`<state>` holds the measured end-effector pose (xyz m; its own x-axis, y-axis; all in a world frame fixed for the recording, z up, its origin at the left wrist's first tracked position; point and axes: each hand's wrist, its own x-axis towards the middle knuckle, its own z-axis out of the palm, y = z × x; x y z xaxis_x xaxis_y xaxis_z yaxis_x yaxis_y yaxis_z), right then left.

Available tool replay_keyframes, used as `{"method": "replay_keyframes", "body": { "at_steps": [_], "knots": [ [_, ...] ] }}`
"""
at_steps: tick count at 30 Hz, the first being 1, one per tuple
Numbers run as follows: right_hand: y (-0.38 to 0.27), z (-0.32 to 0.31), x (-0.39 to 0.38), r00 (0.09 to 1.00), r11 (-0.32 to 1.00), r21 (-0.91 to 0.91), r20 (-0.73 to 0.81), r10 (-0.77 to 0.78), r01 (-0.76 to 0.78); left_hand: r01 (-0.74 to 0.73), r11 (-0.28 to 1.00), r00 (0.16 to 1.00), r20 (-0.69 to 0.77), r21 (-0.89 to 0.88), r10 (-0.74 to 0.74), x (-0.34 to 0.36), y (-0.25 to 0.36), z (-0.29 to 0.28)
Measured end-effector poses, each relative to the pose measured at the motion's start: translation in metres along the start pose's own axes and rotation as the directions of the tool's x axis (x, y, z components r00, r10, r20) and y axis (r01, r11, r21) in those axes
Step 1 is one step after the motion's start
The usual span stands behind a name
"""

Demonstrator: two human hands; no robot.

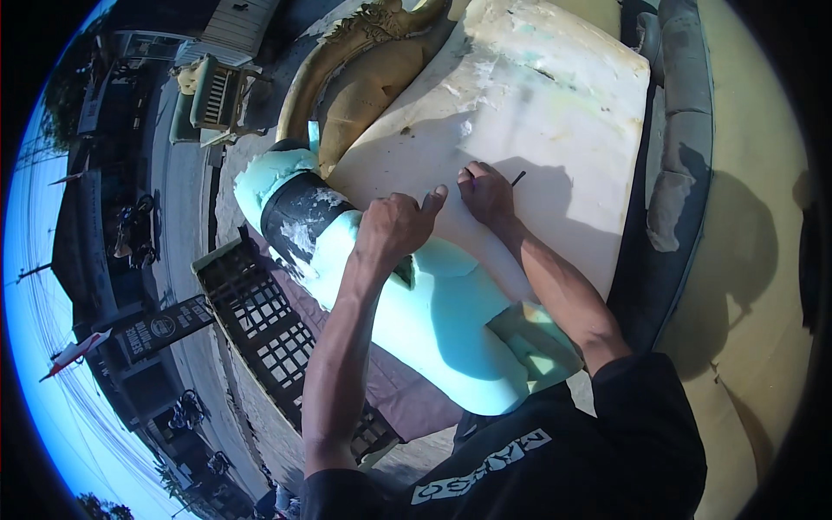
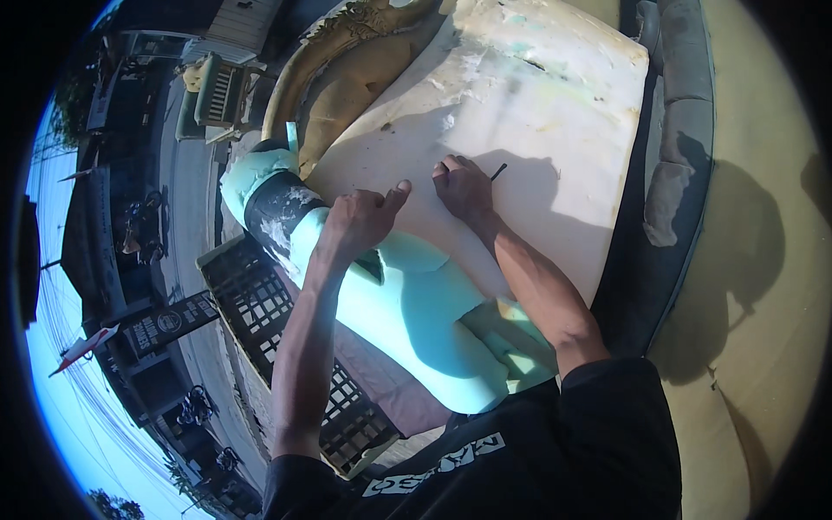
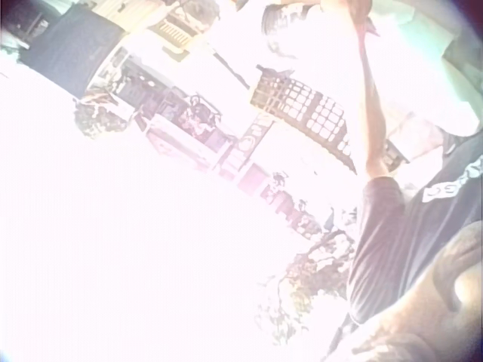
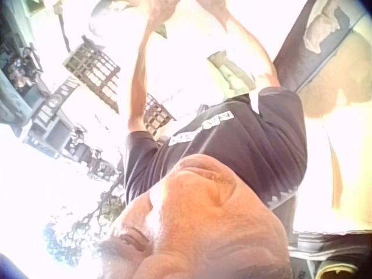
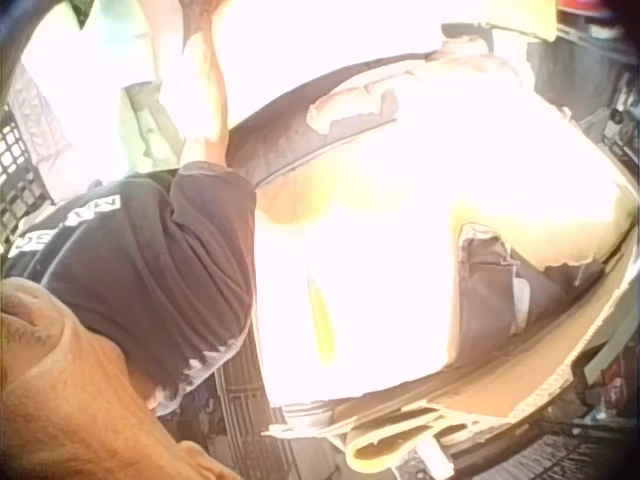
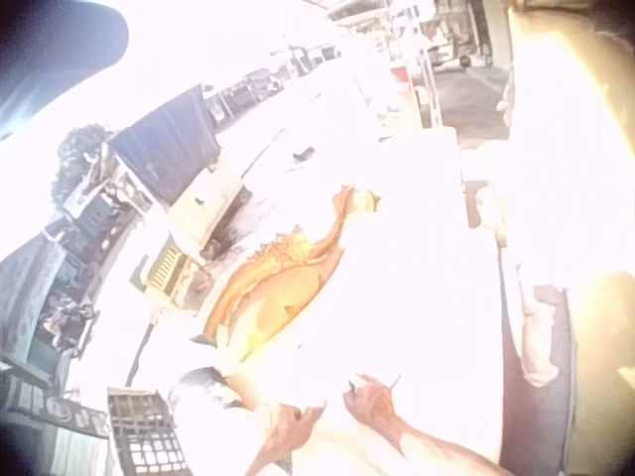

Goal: The person handles pieces of upholstery foam, turning them over and fitting them together, and then uses a blade to cut and trim the material while it is placed on furniture frames.

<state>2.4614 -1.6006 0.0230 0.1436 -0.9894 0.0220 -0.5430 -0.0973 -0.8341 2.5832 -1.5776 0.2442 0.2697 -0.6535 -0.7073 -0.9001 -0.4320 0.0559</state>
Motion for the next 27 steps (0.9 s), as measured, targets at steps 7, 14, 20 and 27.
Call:
{"method": "replay_keyframes", "body": {
  "at_steps": [7, 14, 20, 27],
  "knots": [
    [0.001, -0.002, 0.003, 0.999, 0.998, 0.066, -0.031, -0.007, 0.009, -0.102, 0.734, 0.902, -0.25, 0.671, 0.353, 0.036, -0.043, 0.076],
    [0.011, 0.007, 0.006, 0.998, 0.995, 0.095, -0.053, -0.039, 0.044, -0.13, 0.871, 0.867, -0.373, 0.473, 0.331, 0.001, -0.032, 0.069],
    [0.015, 0.007, 0.009, 0.977, 0.97, 0.156, -0.135, -0.168, 0.188, -0.032, 0.975, 0.917, -0.382, 0.222, 0.117, -0.039, -0.055, 0.076],
    [0.009, 0.016, 0.006, 0.992, 0.992, 0.086, -0.091, -0.086, 0.094, -0.256, 0.859, 0.76, -0.457, 0.443, 0.462, -0.02, -0.043, 0.069]
  ]
}}
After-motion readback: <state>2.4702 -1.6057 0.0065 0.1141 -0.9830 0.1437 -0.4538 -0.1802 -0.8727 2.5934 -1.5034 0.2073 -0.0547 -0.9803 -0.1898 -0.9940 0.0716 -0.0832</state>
